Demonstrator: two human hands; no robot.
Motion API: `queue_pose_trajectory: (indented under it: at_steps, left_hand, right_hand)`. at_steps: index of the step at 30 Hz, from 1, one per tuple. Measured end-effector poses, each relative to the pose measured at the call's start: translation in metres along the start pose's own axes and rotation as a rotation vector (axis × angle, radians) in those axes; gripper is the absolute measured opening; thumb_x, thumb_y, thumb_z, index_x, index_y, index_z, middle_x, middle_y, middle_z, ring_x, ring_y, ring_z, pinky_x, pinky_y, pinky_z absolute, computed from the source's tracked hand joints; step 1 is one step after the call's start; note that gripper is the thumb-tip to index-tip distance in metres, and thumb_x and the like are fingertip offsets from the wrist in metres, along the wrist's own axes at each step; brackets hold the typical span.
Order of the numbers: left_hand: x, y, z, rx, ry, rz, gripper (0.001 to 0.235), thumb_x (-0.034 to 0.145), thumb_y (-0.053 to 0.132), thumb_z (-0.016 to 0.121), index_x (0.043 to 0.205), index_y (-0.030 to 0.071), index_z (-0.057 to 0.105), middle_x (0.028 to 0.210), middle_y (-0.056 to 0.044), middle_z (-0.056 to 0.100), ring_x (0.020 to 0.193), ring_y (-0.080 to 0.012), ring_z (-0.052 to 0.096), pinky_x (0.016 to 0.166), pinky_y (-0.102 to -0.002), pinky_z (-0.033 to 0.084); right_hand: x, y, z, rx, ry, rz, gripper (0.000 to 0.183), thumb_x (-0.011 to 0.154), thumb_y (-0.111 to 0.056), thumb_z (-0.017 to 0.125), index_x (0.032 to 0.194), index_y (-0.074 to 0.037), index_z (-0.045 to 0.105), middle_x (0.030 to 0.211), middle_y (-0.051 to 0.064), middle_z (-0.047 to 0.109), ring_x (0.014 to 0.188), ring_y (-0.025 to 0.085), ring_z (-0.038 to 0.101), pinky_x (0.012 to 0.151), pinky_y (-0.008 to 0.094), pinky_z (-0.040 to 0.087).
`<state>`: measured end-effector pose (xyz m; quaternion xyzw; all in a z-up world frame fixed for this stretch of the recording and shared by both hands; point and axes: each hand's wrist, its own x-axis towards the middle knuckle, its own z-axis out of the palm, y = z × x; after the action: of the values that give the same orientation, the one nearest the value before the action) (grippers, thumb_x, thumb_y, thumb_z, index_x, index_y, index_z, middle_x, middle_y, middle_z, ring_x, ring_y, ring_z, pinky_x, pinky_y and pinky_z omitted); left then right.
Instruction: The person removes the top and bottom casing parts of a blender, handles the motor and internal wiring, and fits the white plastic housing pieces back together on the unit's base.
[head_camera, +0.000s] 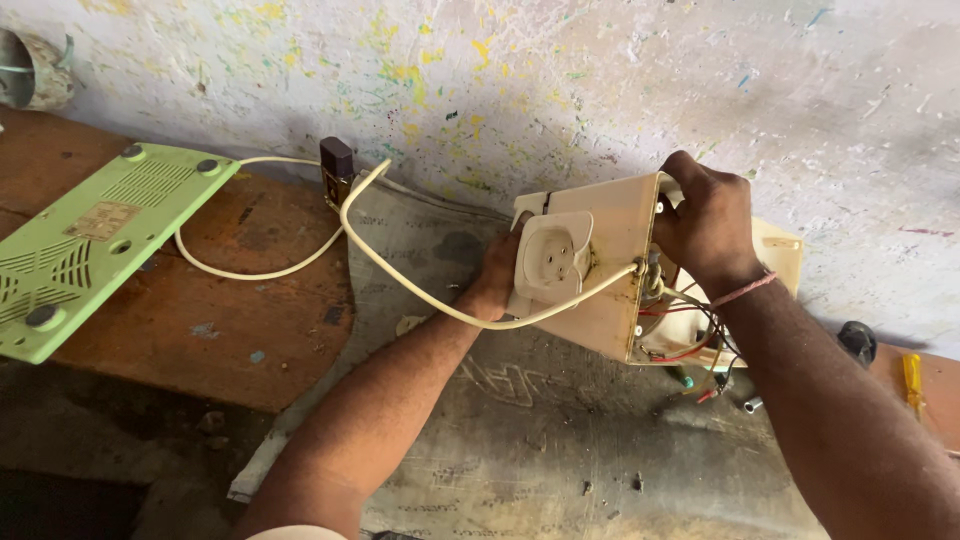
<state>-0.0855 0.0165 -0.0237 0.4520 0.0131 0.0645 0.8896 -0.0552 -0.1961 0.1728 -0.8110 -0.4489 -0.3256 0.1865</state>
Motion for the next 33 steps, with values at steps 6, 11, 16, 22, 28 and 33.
queue_pose_trajectory:
  at_steps: [6, 11, 16, 22, 28, 33]
  left_hand:
    - [-0.008, 0.014, 0.002, -0.037, -0.107, -0.020, 0.065, 0.098, 0.062, 0.050, 0.127, 0.005, 0.065, 0.113, -0.009, 0.071, 0.100, -0.0182, 0.071, 0.084, -0.035, 0.061]
    - [-0.001, 0.016, 0.002, -0.069, -0.088, -0.040, 0.065, 0.099, 0.060, 0.050, 0.134, 0.007, 0.059, 0.120, -0.010, 0.067, 0.104, -0.0194, 0.068, 0.087, -0.037, 0.059]
    - [0.012, 0.008, 0.001, 0.033, 0.028, 0.047, 0.065, 0.100, 0.056, 0.051, 0.146, 0.010, 0.047, 0.140, -0.011, 0.061, 0.124, -0.0193, 0.064, 0.101, -0.036, 0.055]
    - [0.016, 0.007, -0.017, 0.124, 0.024, 0.116, 0.062, 0.101, 0.045, 0.052, 0.153, 0.012, 0.044, 0.146, -0.013, 0.059, 0.129, -0.0238, 0.059, 0.106, -0.042, 0.052]
    - [0.000, 0.033, -0.020, -0.213, -0.042, -0.080, 0.073, 0.101, 0.057, 0.044, 0.154, 0.007, 0.047, 0.146, -0.017, 0.056, 0.130, -0.0292, 0.056, 0.103, -0.047, 0.049]
    - [-0.006, 0.048, 0.001, 0.309, 0.104, 0.037, 0.072, 0.098, 0.051, 0.046, 0.160, 0.017, 0.029, 0.154, -0.017, 0.047, 0.137, -0.0290, 0.051, 0.111, -0.048, 0.044]
  right_hand:
    - [0.007, 0.012, 0.004, 0.000, -0.023, -0.059, 0.021, 0.082, 0.000, 0.079, 0.096, -0.003, 0.063, 0.083, 0.016, 0.071, 0.067, 0.031, 0.070, 0.060, 0.041, 0.055]
    - [0.014, 0.023, 0.009, -0.012, -0.052, -0.113, 0.025, 0.079, 0.003, 0.074, 0.100, -0.003, 0.062, 0.083, 0.017, 0.071, 0.070, 0.034, 0.071, 0.064, 0.042, 0.058]
    - [0.030, 0.037, 0.019, -0.034, -0.154, 0.029, 0.027, 0.084, -0.003, 0.075, 0.109, -0.004, 0.064, 0.085, 0.018, 0.073, 0.070, 0.033, 0.073, 0.064, 0.041, 0.061]
    - [0.059, 0.037, 0.035, -0.099, -0.197, 0.004, 0.032, 0.084, -0.012, 0.083, 0.109, -0.003, 0.063, 0.085, 0.020, 0.074, 0.075, 0.038, 0.073, 0.070, 0.047, 0.060]
    - [0.078, 0.034, 0.036, -0.220, -0.323, 0.019, 0.043, 0.084, -0.017, 0.084, 0.117, -0.003, 0.060, 0.090, 0.021, 0.075, 0.080, 0.039, 0.072, 0.074, 0.049, 0.059]
    - [0.100, 0.015, 0.047, -0.243, -0.496, 0.122, 0.043, 0.096, -0.024, 0.076, 0.125, -0.001, 0.055, 0.098, 0.022, 0.074, 0.076, 0.037, 0.075, 0.068, 0.046, 0.062]
